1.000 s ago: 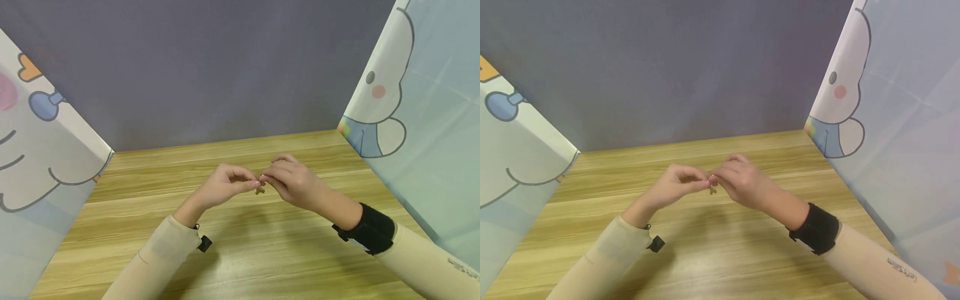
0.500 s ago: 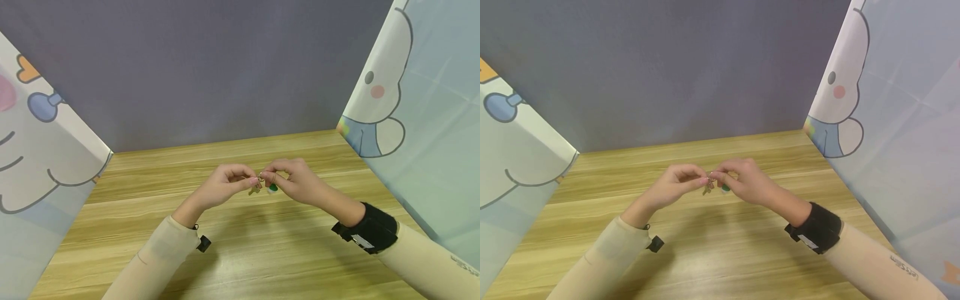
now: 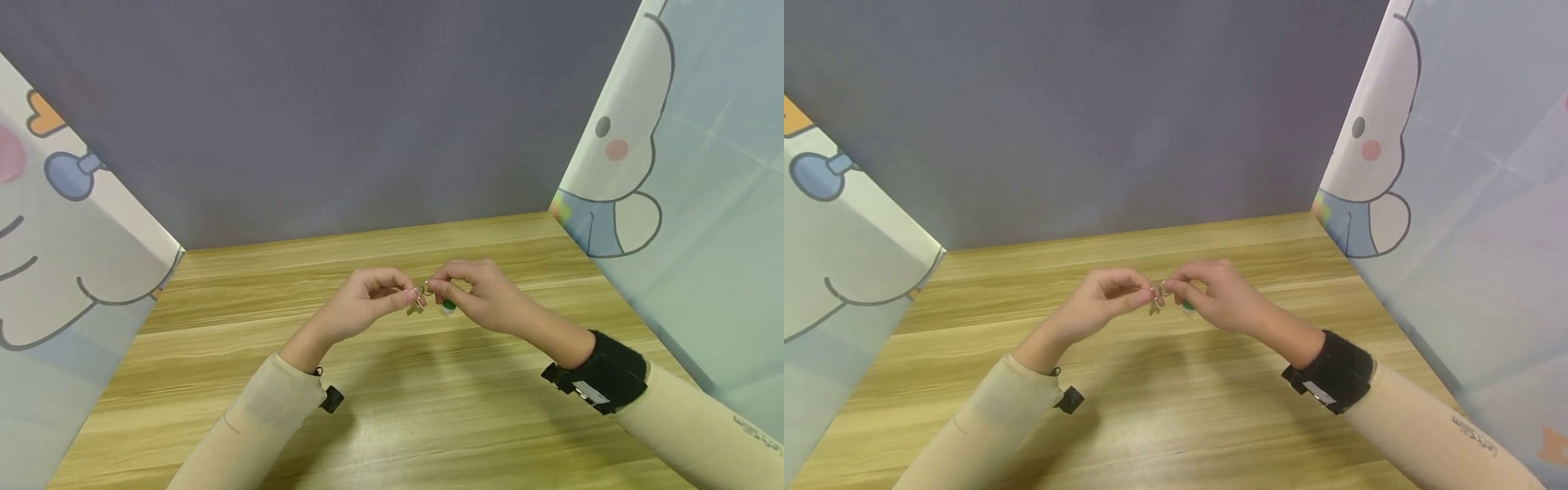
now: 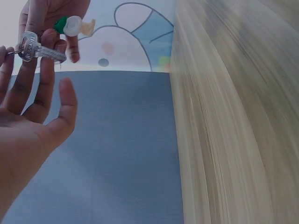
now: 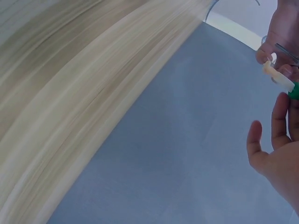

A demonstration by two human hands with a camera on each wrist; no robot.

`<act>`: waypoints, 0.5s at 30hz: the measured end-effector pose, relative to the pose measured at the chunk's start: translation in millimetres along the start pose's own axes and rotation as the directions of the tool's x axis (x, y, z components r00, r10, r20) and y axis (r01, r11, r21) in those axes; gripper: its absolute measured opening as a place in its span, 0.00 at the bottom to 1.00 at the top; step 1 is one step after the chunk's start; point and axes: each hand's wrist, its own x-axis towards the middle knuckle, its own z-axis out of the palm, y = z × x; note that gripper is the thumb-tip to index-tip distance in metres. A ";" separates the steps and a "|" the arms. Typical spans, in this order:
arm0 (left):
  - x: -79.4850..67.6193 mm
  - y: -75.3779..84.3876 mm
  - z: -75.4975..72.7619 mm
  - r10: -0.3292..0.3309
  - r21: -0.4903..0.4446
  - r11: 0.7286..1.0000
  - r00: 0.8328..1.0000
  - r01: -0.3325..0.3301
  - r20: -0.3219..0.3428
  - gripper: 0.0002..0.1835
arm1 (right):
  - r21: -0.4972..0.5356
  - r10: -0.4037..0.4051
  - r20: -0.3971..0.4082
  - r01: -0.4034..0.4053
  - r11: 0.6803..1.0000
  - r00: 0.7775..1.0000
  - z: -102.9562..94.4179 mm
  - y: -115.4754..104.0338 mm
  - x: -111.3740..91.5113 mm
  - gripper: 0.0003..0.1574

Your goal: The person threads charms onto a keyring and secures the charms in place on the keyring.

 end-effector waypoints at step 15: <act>1.6 -2.6 -0.4 -0.034 0.045 0.999 0.998 0.031 0.046 0.10 | -0.190 -0.278 -0.091 0.258 0.947 0.956 5.6 0.9 2.4 0.11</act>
